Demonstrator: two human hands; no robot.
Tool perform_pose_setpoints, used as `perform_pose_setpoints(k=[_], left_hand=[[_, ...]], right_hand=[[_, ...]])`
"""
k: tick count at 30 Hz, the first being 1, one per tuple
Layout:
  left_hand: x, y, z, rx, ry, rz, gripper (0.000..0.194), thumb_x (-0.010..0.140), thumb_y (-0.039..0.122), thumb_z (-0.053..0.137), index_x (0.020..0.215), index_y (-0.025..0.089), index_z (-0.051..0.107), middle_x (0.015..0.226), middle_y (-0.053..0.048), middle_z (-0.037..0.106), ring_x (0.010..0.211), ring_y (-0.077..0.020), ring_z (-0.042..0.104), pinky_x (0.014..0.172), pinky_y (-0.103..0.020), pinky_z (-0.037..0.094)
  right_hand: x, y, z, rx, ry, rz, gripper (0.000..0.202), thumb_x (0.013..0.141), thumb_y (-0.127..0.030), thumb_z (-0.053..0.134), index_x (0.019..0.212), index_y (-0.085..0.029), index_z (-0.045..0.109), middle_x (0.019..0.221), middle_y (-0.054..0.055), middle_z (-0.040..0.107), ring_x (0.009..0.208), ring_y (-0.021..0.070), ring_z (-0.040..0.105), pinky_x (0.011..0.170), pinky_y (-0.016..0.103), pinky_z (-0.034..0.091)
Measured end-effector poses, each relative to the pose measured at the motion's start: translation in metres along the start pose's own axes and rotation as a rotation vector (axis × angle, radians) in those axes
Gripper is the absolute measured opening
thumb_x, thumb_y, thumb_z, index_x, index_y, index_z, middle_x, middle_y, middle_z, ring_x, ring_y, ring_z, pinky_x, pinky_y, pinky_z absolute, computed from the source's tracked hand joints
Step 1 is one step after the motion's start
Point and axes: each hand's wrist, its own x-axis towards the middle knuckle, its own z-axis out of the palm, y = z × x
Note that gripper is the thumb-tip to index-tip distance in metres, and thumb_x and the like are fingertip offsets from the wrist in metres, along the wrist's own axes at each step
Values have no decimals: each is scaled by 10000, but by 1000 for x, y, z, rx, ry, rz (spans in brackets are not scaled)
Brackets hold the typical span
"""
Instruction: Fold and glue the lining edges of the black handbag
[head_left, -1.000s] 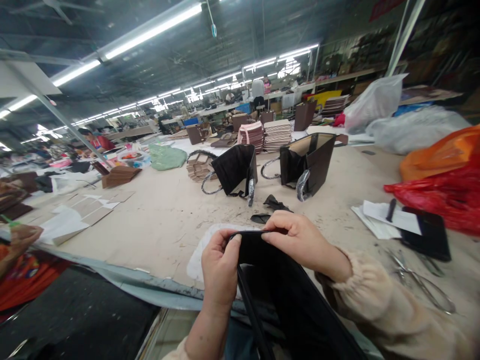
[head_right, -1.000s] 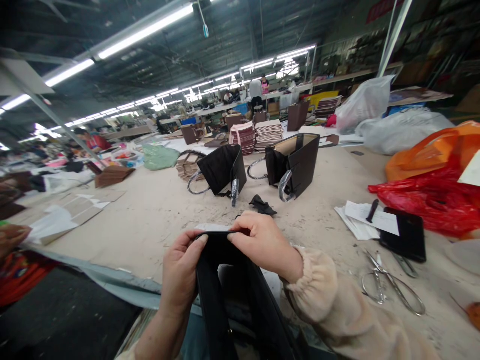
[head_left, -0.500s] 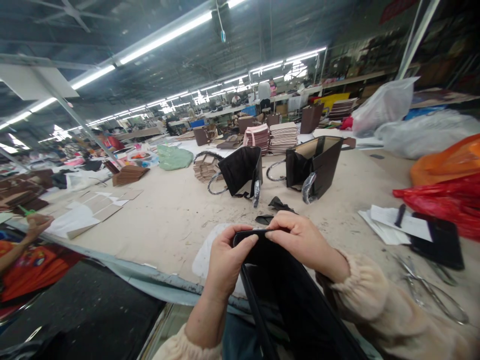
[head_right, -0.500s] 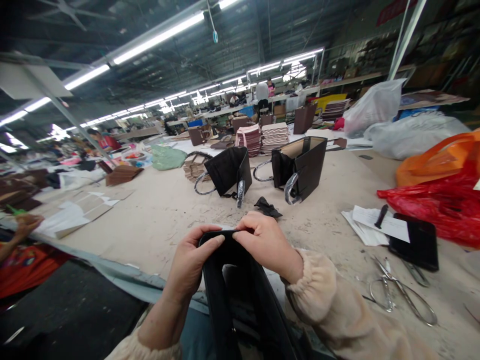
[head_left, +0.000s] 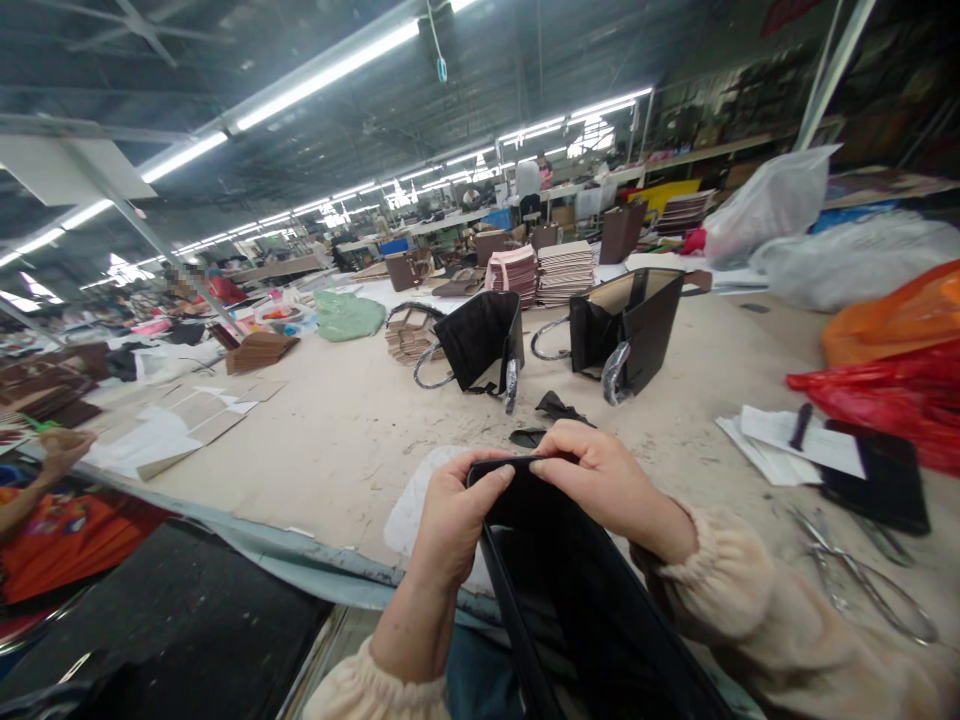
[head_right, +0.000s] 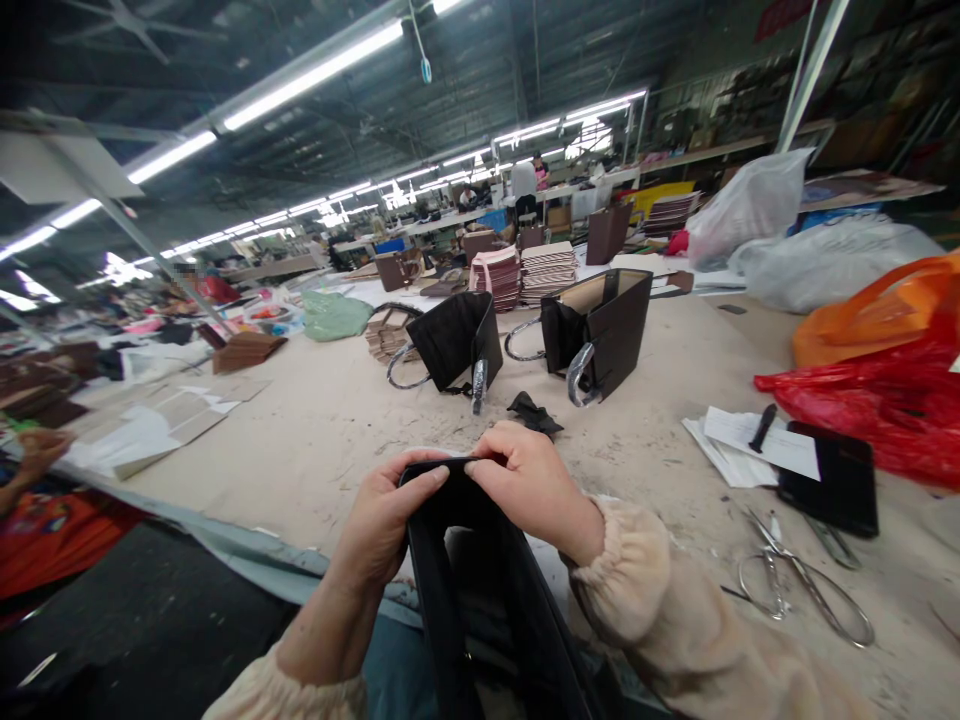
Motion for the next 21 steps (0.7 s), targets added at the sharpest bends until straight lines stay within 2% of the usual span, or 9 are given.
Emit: perform_pose_setpoints(k=[9,13,18,21], left_hand=[[-2,-1,8,66,90,71,240,655,293,667,821,120,669,678,-31,644,620,-131,570,585,-220,455],[0,-4,9,22,123,49,212,642,276,660,791,125,668,636,-8,625,586,-118,549,552,-206,437],[8,-8,10,-55,164,42,175,629,253,662,757,133,664,600,7,604,556,-105,520,526,-201,412],[2,-8,20,-61,192,57,106,596,178,653,689,130,671,598,-5,606,576,-108,521,572,-221,418]], right_hand=[[-3,0,-1,1,-13,-11,115,749,-165,553,654,-173,618,675,-6,559,677,126,525,615,237,384],[-3,-2,0,-30,-17,-31,118,759,-177,551,668,-177,626,676,-3,562,679,130,526,610,239,387],[2,0,-6,-38,-111,-19,109,779,-234,567,738,-186,655,720,5,601,695,144,549,618,248,410],[0,3,-7,37,-171,-58,157,804,-315,574,769,-204,678,730,15,631,683,165,571,601,261,441]])
